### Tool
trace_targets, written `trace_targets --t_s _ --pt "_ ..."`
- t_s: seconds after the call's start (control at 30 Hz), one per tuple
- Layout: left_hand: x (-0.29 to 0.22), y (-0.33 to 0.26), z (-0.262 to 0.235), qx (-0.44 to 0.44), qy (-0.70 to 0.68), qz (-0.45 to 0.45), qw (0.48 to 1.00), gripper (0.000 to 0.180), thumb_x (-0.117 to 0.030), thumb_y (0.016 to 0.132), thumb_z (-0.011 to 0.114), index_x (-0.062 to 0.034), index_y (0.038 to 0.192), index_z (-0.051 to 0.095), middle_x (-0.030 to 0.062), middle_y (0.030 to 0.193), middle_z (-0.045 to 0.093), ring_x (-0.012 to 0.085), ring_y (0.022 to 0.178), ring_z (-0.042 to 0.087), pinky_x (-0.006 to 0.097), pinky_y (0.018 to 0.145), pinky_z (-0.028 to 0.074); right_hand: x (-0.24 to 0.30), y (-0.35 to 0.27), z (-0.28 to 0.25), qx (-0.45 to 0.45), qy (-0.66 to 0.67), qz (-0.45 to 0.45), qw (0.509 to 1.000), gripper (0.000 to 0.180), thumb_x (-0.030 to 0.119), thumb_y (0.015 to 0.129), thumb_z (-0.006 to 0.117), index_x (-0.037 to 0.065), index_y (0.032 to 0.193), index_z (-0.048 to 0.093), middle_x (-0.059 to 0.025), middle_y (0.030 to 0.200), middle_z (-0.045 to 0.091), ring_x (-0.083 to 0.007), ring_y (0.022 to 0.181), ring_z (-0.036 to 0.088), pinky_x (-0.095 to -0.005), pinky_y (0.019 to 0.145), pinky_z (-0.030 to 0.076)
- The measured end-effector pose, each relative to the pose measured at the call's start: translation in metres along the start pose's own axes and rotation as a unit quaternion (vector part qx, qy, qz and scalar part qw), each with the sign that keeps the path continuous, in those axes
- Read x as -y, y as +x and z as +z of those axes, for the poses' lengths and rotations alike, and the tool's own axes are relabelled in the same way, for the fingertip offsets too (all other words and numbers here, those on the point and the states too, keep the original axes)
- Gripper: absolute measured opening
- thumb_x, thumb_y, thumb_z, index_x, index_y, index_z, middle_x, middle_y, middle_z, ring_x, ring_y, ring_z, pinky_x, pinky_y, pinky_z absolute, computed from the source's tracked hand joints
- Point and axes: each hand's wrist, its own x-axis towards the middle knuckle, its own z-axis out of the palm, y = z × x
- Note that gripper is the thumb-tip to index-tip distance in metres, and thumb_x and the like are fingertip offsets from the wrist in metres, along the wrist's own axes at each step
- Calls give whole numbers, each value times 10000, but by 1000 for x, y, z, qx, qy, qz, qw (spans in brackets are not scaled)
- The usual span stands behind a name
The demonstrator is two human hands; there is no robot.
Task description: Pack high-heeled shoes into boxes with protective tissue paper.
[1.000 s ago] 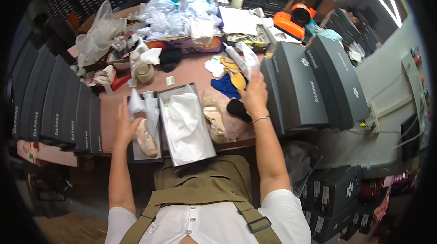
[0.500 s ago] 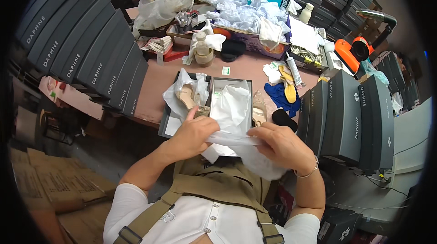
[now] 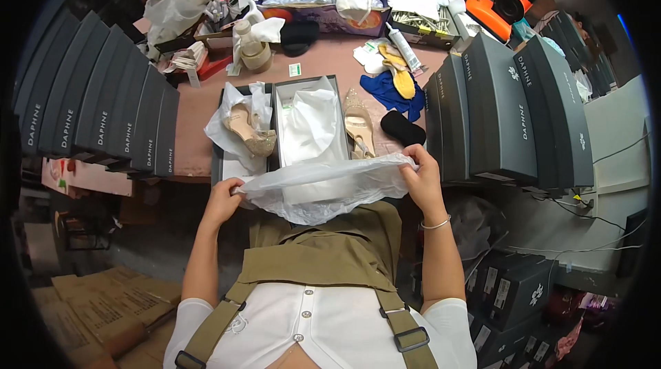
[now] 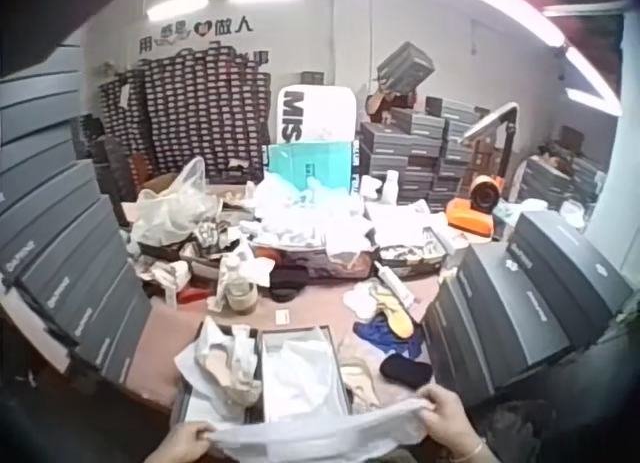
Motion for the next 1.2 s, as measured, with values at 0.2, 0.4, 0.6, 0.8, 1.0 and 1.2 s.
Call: trace_targets --t_s 0.2,0.4,0.6,0.8,1.0,1.2 --pt "0 -15 27 -99 -367 -15 925 217 -140 876 674 11 1018 610 18 919 634 82 792 552 248 721 462 -40 -23 39 8 314 136 940 419 -59 794 630 33 1190 530 -70 1077 604 -124 1014 559 -253 854 458" --pt "13 -9 -18 57 -324 -84 941 129 -51 818 702 9 907 630 11 816 652 55 718 576 217 678 477 -59 -19 18 -76 404 133 902 90 -7 888 586 52 938 540 -21 853 624 -88 756 592 -223 681 487" --pt "14 -5 9 -61 -560 -75 823 280 -187 893 665 -14 1091 570 56 984 646 116 817 618 281 754 510 -68 -22 12 -72 311 120 940 105 65 916 604 32 1003 555 -2 874 613 -72 787 574 -223 712 476" --pt "-10 -36 43 -42 -529 -117 839 256 -138 877 667 -49 1099 575 21 939 634 114 765 621 249 597 522 -37 -26 12 -13 384 185 904 152 64 870 657 26 993 577 -11 907 622 -92 820 581 -249 765 476" --pt "9 -23 8 -20 -528 -106 842 256 -63 864 652 32 1097 606 83 1037 657 139 933 620 297 850 488 -52 -23 -9 -15 363 141 921 158 -4 854 640 30 995 576 -16 900 625 -92 809 589 -243 755 487" --pt "8 -8 5 18 -532 -61 844 240 -51 877 628 -8 1112 604 61 1042 646 142 955 613 296 855 489 -51 -24 -10 28 372 156 915 114 2 874 610 38 980 587 -30 958 627 -103 853 595 -247 770 492"
